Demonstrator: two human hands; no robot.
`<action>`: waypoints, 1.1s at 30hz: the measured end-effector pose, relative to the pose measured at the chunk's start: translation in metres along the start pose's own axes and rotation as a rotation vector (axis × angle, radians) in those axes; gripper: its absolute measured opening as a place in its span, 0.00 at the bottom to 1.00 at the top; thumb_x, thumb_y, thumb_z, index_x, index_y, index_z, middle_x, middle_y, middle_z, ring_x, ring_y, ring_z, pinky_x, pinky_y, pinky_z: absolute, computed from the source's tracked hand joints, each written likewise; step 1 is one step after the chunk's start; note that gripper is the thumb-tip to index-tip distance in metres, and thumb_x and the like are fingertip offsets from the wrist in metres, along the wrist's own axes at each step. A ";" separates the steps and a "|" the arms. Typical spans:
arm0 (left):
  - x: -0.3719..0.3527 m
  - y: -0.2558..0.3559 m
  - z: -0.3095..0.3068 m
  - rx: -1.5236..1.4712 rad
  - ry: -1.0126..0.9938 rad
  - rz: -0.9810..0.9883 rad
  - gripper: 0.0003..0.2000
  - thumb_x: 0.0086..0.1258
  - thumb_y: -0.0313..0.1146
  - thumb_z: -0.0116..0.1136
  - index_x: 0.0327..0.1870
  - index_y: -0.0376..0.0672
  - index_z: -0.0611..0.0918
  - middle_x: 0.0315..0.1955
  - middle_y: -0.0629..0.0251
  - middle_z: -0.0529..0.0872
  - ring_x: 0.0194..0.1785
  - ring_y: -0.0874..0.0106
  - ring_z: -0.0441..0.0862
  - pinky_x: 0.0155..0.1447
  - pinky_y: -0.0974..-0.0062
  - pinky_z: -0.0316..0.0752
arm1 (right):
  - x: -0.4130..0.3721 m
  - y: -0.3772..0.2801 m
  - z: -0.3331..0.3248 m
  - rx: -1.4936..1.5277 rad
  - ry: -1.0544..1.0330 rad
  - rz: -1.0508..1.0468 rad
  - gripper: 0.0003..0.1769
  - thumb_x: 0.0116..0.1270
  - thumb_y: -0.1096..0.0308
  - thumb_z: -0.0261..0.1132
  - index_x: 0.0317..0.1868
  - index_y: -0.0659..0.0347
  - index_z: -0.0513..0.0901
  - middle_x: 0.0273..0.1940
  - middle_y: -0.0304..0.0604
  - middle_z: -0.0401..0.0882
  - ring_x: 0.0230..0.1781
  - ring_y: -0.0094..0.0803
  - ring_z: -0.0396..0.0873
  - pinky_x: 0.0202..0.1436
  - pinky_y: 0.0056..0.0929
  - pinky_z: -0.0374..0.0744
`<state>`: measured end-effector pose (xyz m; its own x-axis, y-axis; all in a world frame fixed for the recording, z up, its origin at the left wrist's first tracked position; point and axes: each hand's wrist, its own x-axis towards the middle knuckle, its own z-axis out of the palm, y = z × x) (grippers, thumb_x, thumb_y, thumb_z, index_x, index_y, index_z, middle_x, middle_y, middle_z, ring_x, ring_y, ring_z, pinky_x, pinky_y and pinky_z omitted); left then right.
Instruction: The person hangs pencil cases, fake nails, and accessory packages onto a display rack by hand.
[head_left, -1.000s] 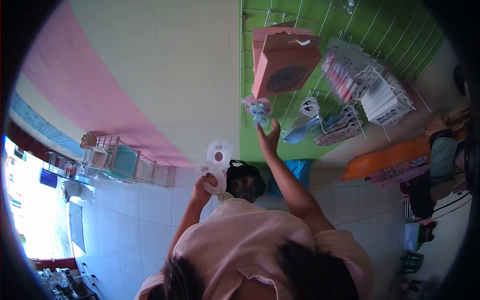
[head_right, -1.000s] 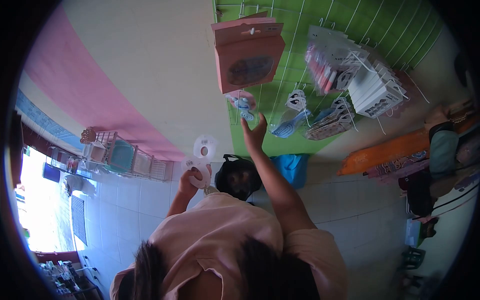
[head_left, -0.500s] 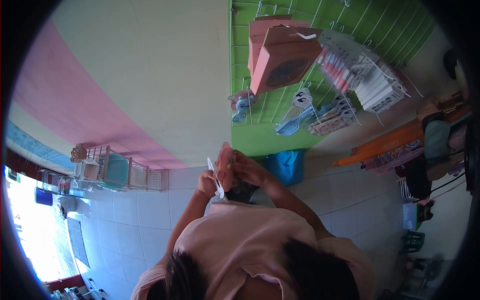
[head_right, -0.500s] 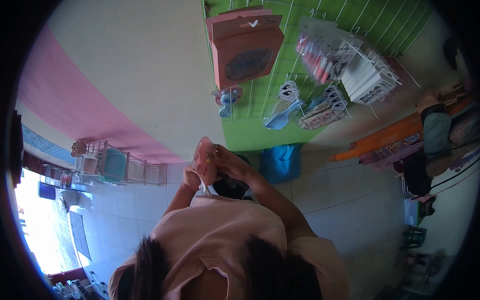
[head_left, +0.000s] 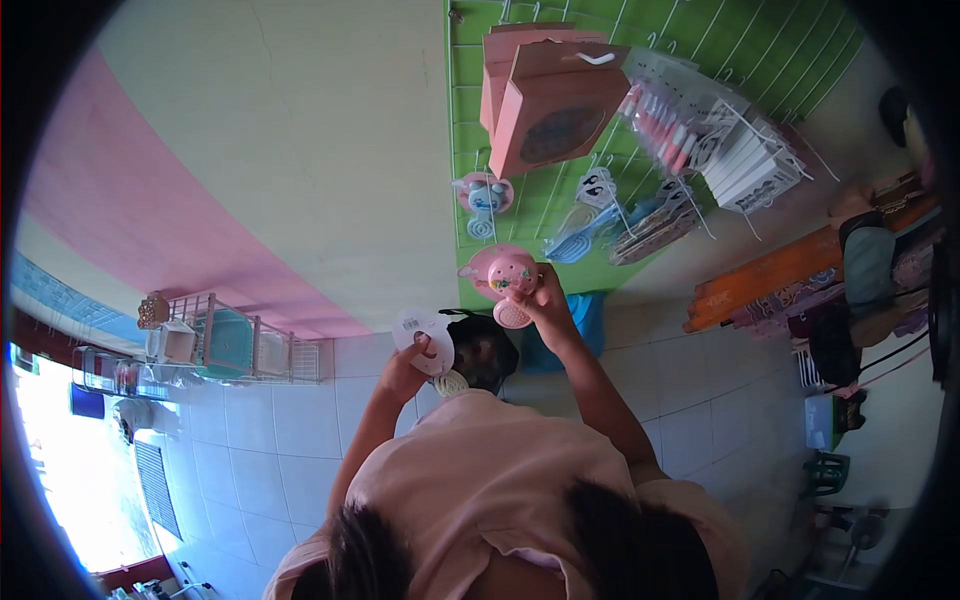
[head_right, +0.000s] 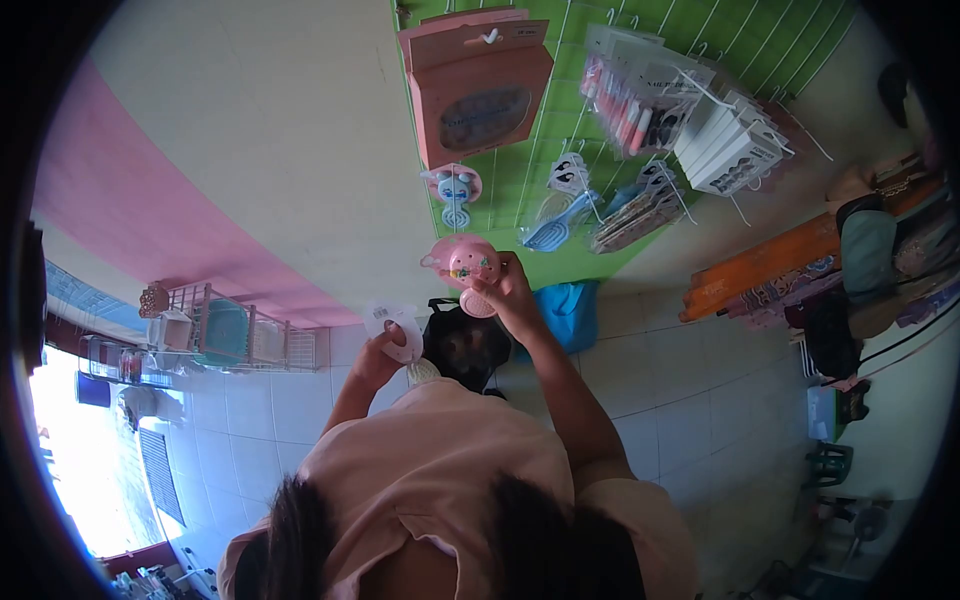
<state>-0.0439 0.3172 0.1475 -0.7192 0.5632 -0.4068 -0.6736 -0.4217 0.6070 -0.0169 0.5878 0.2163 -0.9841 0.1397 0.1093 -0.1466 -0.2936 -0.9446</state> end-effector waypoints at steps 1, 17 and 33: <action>-0.005 0.005 0.014 0.040 0.041 -0.009 0.19 0.66 0.35 0.55 0.56 0.39 0.69 0.44 0.62 0.78 0.49 0.66 0.77 0.53 0.59 0.74 | 0.000 0.002 0.000 0.003 0.007 -0.002 0.28 0.61 0.66 0.67 0.54 0.63 0.61 0.51 0.43 0.67 0.54 0.28 0.68 0.60 0.29 0.68; -0.014 0.014 0.052 -0.032 -0.022 -0.005 0.25 0.71 0.45 0.46 0.64 0.39 0.63 0.53 0.56 0.74 0.55 0.61 0.74 0.56 0.57 0.72 | 0.054 0.025 0.008 0.139 0.116 -0.054 0.24 0.63 0.66 0.65 0.53 0.62 0.63 0.48 0.42 0.73 0.50 0.26 0.72 0.54 0.26 0.70; 0.027 0.001 0.084 0.486 -0.061 0.378 0.36 0.69 0.65 0.24 0.72 0.52 0.42 0.63 0.53 0.58 0.63 0.64 0.64 0.60 0.66 0.65 | -0.017 0.000 0.056 -0.238 -0.234 0.088 0.21 0.66 0.61 0.62 0.54 0.62 0.70 0.49 0.41 0.75 0.50 0.27 0.73 0.49 0.27 0.75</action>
<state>-0.0495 0.3922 0.1945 -0.8722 0.4838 -0.0721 -0.2092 -0.2357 0.9490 -0.0058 0.5328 0.2315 -0.9923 -0.1051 0.0662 -0.0598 -0.0623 -0.9963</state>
